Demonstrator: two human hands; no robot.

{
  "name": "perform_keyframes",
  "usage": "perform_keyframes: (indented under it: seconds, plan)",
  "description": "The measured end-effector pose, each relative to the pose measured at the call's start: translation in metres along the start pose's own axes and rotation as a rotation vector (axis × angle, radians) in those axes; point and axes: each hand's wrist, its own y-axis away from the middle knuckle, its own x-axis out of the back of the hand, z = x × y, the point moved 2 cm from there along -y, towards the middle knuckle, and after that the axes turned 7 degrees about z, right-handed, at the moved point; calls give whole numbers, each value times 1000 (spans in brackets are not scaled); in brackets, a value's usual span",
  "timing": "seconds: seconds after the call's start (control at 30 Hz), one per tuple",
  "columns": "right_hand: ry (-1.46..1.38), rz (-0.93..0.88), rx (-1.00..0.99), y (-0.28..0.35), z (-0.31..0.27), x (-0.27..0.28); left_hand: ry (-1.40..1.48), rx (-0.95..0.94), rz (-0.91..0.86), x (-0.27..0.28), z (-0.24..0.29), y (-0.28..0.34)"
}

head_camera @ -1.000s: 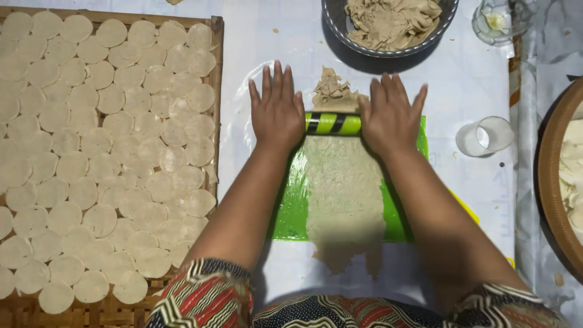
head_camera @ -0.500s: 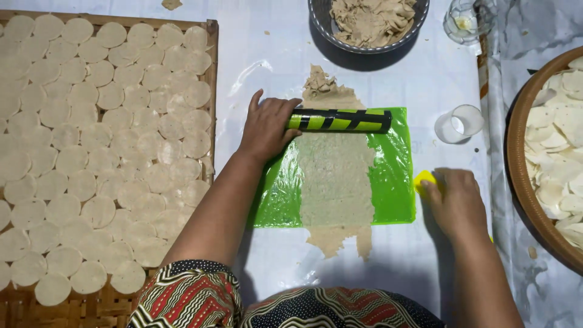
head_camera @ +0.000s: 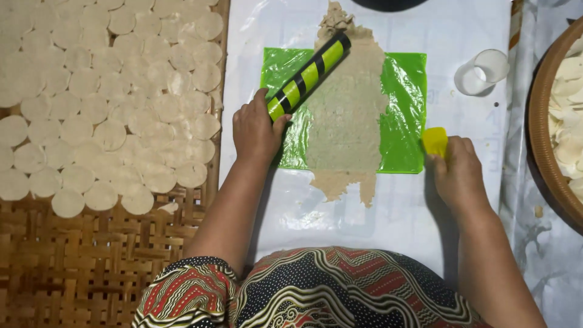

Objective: Rolling out dough and cutting it into small circular shapes using a mold.

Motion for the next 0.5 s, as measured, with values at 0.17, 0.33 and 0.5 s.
perform_keyframes:
  seconds: [0.17,0.33,0.5]
  plan:
    - [-7,-237,495,15,-119,-18,106,91,-137,18,2,22]
    - [185,-213,860,15,-142,-80,155,60,-54,44,16,49]
    - [267,-156,943,19,-149,-107,178,21,32,53,34,90]
